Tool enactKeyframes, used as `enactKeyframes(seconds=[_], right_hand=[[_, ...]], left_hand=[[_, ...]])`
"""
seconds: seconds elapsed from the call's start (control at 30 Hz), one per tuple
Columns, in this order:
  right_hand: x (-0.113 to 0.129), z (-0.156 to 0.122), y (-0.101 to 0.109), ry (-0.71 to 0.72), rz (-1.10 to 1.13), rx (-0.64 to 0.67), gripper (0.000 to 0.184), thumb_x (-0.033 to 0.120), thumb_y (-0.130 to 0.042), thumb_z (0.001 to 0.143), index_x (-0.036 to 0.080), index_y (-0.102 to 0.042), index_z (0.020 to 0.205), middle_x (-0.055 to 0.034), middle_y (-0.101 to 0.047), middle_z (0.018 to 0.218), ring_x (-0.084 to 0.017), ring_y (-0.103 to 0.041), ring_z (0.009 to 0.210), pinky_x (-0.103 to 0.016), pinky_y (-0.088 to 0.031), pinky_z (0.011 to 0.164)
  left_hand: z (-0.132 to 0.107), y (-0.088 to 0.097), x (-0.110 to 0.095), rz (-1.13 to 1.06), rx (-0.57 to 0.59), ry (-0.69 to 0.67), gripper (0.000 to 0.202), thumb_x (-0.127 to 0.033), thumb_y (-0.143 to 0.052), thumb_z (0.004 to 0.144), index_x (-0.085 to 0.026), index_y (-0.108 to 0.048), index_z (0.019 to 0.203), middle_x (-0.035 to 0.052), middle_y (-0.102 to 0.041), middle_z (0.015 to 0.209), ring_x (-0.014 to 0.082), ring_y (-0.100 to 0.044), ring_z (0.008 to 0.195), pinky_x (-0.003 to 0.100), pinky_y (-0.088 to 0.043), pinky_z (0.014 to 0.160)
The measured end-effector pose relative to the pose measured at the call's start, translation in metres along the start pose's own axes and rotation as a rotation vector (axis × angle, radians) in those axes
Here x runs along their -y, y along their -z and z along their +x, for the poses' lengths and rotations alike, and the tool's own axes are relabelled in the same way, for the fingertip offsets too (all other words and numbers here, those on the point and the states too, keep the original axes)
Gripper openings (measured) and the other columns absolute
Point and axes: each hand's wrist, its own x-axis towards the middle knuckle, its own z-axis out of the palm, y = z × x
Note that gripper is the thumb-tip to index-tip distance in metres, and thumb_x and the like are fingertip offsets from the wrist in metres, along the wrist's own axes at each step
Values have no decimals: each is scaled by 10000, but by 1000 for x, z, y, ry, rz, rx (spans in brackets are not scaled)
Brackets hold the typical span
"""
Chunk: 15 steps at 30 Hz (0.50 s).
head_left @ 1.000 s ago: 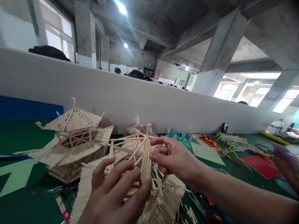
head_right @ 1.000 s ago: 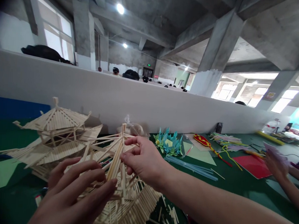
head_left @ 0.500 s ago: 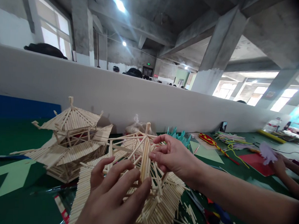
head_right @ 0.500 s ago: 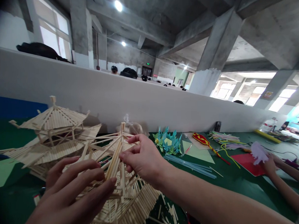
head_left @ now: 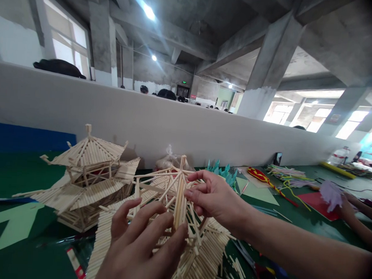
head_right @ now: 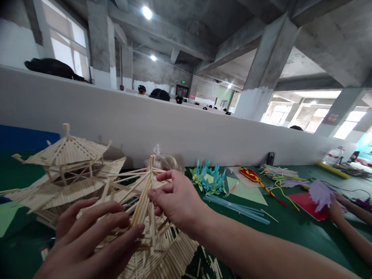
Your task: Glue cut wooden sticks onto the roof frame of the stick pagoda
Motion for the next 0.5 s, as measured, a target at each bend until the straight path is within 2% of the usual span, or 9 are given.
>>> enactKeyframes(seconds=[0.2,0.33,0.43,0.5], right_hand=[[1,0,0,3,-9,-11,214,143,-576,757,151,-422,905,80,-464,482,-36,-424,410,-159,-281,399],[0,0,1,7,-12,-12,225,157,-578,755,145,-425,919,75,-468,488,-36,-426,416,-154,-284,402],[-1,1,3,6,-10,-1,243,177,-579,756,144,-421,938,64,-488,520,-37,-434,426,-153,-293,408],[-2,1,4,7,-15,5,258,193,-583,753,147,-420,948,61,-493,534,-42,-442,435,-155,-298,411]], left_hand=[[15,8,0,-14,14,45,208,-188,-541,742,-221,-636,925,29,-650,801,236,-507,908,483,-281,872],[26,10,3,-65,110,71,273,-183,-439,805,-224,-600,1021,63,-625,935,264,-465,986,498,-261,876],[30,9,7,-89,189,55,276,-159,-423,811,-261,-596,1000,44,-609,945,257,-449,1004,493,-250,885],[31,8,10,-92,202,36,251,-154,-426,809,-266,-608,941,34,-602,900,248,-457,966,487,-252,873]])
